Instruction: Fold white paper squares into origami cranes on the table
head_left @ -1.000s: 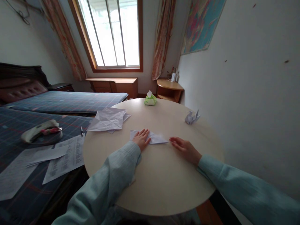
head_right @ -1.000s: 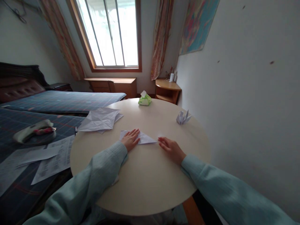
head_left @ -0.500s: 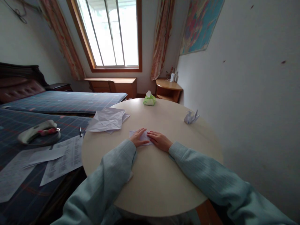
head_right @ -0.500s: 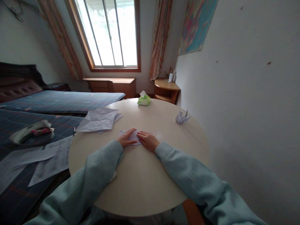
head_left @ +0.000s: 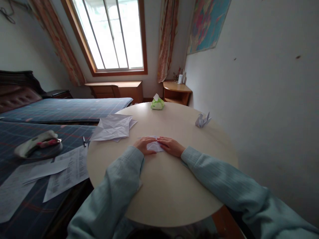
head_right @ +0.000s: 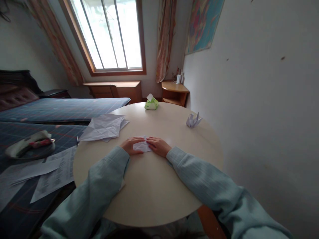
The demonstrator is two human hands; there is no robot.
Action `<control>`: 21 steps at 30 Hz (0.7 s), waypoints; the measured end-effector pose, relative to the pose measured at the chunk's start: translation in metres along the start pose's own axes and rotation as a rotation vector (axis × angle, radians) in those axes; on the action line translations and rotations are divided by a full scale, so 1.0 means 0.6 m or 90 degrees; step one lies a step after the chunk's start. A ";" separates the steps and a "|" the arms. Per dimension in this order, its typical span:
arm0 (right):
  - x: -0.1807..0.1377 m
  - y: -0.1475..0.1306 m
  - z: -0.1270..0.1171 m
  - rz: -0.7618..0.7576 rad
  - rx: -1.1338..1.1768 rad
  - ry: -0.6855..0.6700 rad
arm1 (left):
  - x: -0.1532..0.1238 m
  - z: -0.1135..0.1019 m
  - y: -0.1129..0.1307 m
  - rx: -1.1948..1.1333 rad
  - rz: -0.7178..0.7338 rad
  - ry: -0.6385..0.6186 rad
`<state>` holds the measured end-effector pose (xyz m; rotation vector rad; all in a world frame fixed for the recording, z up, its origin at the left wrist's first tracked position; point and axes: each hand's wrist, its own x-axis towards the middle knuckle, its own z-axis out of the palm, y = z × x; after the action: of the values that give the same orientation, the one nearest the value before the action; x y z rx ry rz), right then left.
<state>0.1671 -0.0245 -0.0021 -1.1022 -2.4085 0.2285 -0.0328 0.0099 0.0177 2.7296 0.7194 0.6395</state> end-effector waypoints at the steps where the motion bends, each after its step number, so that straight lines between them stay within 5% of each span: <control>1: 0.000 0.000 0.000 0.000 0.003 0.002 | 0.000 0.001 0.001 0.000 0.001 -0.004; 21: 0.000 -0.015 -0.014 0.015 -0.005 -0.033 | -0.001 -0.003 0.014 0.114 -0.098 0.015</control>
<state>0.1651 -0.0310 0.0080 -1.1426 -2.4439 0.2586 -0.0305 0.0029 0.0218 2.7933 1.0259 0.6006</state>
